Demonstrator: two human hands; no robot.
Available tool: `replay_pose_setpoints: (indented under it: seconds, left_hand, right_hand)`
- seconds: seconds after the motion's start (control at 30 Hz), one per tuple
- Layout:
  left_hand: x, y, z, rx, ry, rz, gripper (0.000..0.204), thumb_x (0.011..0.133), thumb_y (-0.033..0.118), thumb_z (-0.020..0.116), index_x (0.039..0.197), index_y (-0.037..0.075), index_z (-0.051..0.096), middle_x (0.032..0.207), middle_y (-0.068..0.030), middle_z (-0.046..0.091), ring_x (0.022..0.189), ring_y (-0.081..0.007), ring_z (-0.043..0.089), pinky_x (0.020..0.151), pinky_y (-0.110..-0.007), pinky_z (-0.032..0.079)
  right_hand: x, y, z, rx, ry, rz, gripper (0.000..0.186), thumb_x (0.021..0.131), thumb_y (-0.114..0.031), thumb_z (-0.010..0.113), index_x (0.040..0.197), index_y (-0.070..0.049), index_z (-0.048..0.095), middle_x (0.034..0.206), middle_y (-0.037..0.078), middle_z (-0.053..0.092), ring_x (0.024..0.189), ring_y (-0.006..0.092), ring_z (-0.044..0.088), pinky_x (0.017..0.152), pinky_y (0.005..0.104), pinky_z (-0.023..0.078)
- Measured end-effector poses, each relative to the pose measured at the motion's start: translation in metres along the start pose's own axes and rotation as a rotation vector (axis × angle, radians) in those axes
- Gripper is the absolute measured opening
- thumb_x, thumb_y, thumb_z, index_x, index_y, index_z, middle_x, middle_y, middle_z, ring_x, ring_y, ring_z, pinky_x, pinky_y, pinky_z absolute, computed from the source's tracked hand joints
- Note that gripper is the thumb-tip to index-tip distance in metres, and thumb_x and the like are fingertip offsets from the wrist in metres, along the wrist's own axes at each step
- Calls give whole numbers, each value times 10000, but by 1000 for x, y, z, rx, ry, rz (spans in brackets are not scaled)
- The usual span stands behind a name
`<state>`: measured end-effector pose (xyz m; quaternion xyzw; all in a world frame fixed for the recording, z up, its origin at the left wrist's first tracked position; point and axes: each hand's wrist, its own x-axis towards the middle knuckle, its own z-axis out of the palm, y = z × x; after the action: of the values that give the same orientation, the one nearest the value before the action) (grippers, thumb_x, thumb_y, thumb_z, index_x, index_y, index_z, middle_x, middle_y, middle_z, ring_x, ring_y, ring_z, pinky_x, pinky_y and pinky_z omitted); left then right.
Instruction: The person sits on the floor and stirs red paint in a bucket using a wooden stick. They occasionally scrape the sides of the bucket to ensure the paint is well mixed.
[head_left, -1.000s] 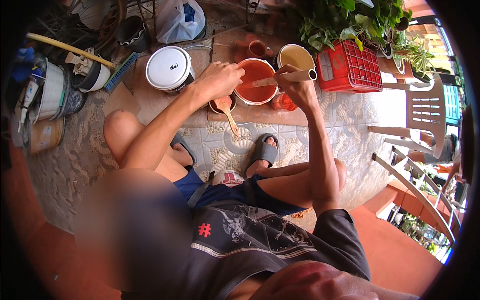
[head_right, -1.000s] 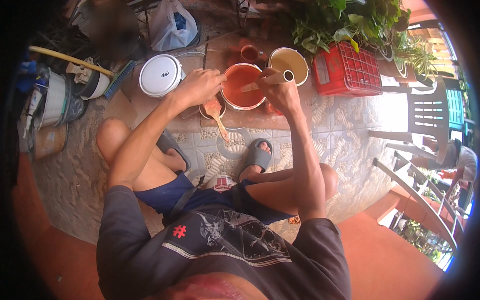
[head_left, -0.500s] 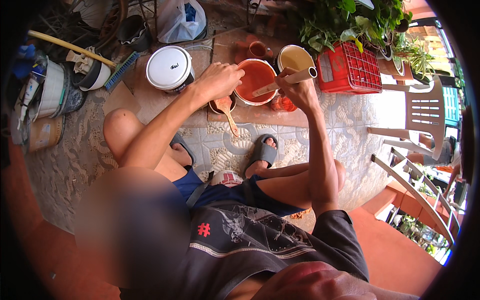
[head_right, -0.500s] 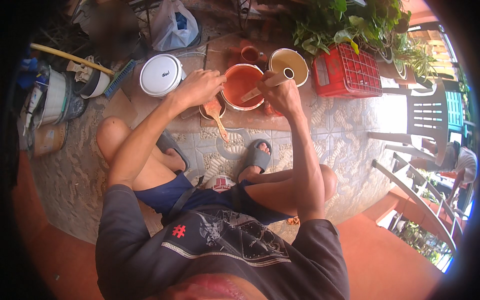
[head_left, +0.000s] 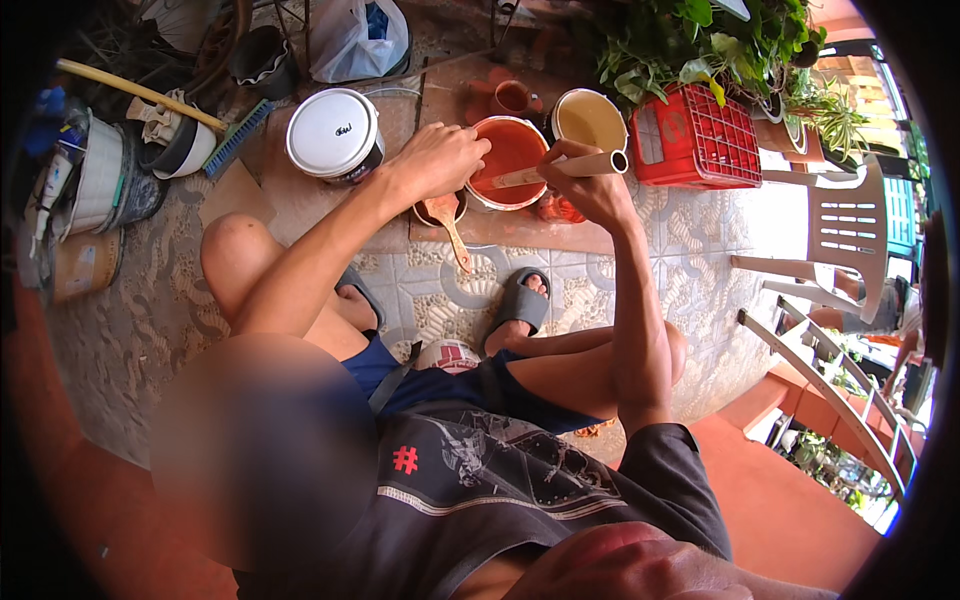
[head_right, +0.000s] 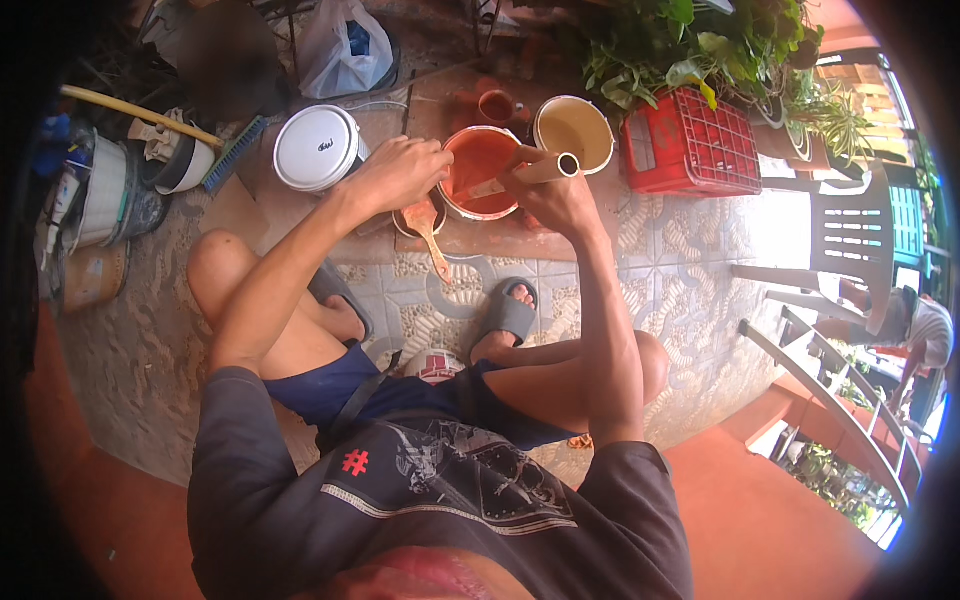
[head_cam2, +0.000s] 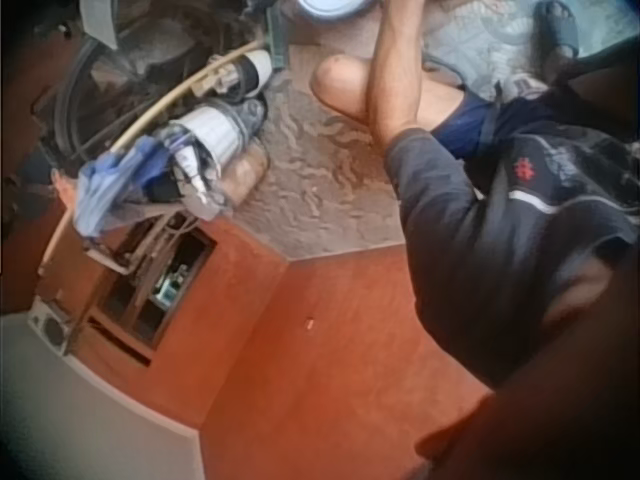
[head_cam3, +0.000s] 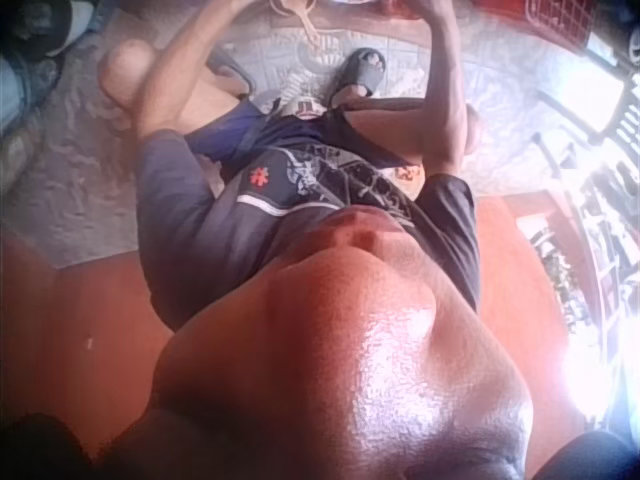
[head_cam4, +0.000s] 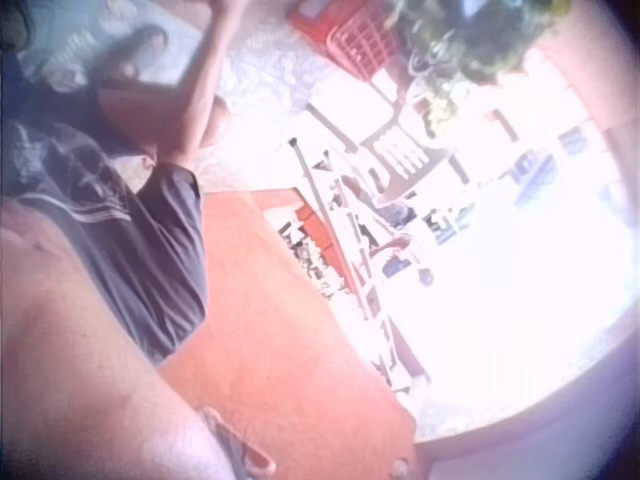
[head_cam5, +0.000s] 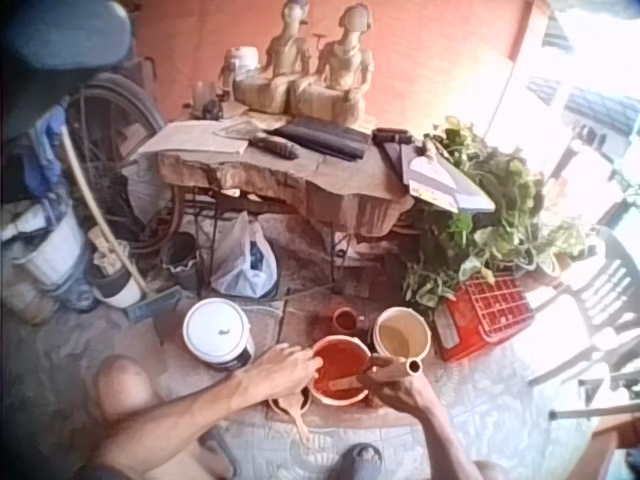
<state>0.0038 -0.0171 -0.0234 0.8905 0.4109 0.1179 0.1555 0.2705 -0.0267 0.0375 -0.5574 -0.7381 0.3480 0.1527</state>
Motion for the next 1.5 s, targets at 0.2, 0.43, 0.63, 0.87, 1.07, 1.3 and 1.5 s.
replay_pose_setpoints:
  seconds: [0.2,0.43,0.63,0.87,1.07,1.3,1.5]
  left_hand:
    - [3,2,-2,8,19,6,176,960,179,714,1053,31,699,988,-175,725,973,-370,731,866,-492,574]
    - [2,1,-2,9,17,-8,183,960,174,712,1066,25,707,998,-179,727,976,-376,730,881,-489,576]
    - [1,1,-3,5,3,-14,187,965,180,712,1066,23,707,1005,-179,726,985,-375,730,888,-490,576]
    - [0,0,-3,0,0,-12,191,964,181,714,1070,22,707,1010,-179,727,989,-373,731,890,-488,577]
    - [0,0,-2,3,-7,-10,193,965,184,712,1070,22,707,1010,-178,728,989,-372,731,886,-490,577]
    - [-2,0,-2,7,-8,-14,197,967,193,714,1070,25,708,1012,-178,729,986,-372,731,882,-490,575]
    - [-5,-3,1,43,-28,-28,198,977,196,700,1081,28,707,1014,-176,730,982,-372,731,881,-490,574]
  right_hand:
    - [1,0,5,-21,118,-121,167,958,-214,734,1027,-65,759,784,73,731,718,159,713,665,331,551]
    - [2,-1,-1,-28,36,27,180,956,-222,748,1024,-55,758,780,68,729,711,144,711,656,314,548]
    - [2,7,3,68,67,-57,196,951,-220,757,1021,-37,755,774,68,730,727,139,715,654,307,545]
    - [1,-4,-1,-115,121,-11,189,944,-195,762,1034,-29,756,827,91,753,756,144,737,675,316,574]
    - [4,9,1,108,42,66,187,940,-185,766,1047,-33,761,844,96,759,749,140,738,664,321,576]
    - [5,0,7,-51,149,15,221,922,-214,778,1053,-36,774,831,103,755,770,179,743,689,348,566]
    - [3,2,0,3,50,19,212,928,-200,782,1060,-34,771,849,105,760,800,155,750,692,325,572]
